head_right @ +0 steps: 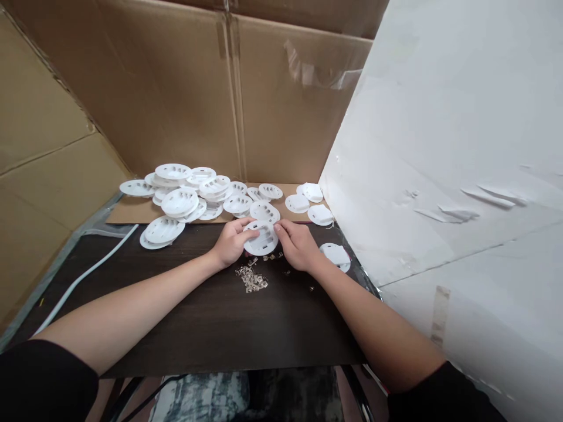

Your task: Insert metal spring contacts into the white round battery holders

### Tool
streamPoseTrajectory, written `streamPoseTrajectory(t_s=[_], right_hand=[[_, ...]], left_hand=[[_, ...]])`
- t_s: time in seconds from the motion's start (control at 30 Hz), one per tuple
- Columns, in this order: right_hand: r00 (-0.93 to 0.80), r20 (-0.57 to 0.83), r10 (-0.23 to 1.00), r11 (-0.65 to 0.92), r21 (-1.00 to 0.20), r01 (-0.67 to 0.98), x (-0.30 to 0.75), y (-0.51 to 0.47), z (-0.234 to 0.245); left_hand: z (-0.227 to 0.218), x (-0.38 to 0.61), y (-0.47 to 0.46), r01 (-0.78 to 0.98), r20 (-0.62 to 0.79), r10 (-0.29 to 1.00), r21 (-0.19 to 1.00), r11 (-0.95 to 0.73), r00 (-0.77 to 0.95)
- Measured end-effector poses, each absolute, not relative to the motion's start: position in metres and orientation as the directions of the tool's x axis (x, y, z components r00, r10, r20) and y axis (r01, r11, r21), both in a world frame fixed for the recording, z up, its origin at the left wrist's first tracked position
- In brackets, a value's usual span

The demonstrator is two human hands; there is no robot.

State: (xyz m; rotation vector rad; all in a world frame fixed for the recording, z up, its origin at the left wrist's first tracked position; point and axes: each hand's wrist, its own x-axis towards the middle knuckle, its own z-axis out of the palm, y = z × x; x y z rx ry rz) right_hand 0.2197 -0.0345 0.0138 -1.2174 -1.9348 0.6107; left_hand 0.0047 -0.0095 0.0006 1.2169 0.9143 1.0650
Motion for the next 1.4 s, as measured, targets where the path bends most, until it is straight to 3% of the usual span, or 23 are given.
streamPoseTrajectory(t_s=[0.17, 0.37, 0.6, 0.77, 0.9, 1.07, 1.17, 1.4], right_hand=[[-0.475, 0.193, 0.858, 0.501, -0.514, 0.696, 0.232, -0.035, 0.034], [-0.545, 0.1, 0.832, 0.536, -0.394, 0.746, 0.232, -0.039, 0.039], [-0.587, 0.066, 0.807, 0.567, -0.363, 0.739, 0.23, -0.041, 0.032], [-0.618, 0.071, 0.783, 0.583, -0.428, 0.69, 0.231, -0.036, 0.027], [-0.653, 0.185, 0.734, 0.647, -0.481, 0.592, 0.23, -0.038, 0.03], [-0.668, 0.364, 0.649, 0.751, -0.447, 0.486, 0.226, -0.05, 0.035], [-0.595, 0.477, 0.647, 0.759, -0.473, 0.448, 0.221, -0.053, 0.033], [-0.363, 0.66, 0.657, 0.726, -0.424, 0.542, 0.212, -0.045, 0.014]], left_hand=[[-0.001, 0.005, -0.008, -0.18, -0.015, 0.988, 0.983, 0.043, 0.156], [-0.001, 0.004, -0.009, -0.173, -0.011, 0.985, 0.984, 0.041, 0.172], [-0.001, 0.005, -0.008, -0.18, 0.017, 0.986, 0.984, 0.014, 0.169], [0.0, 0.005, -0.008, -0.173, 0.008, 0.983, 0.985, 0.024, 0.182], [0.0, 0.006, -0.008, -0.19, 0.01, 0.985, 0.982, 0.024, 0.173], [0.0, 0.005, -0.008, -0.22, 0.028, 0.988, 0.975, 0.006, 0.149], [0.0, 0.005, -0.009, -0.217, 0.041, 0.988, 0.976, -0.008, 0.148], [0.001, 0.005, -0.012, -0.136, 0.059, 0.976, 0.99, -0.03, 0.212]])
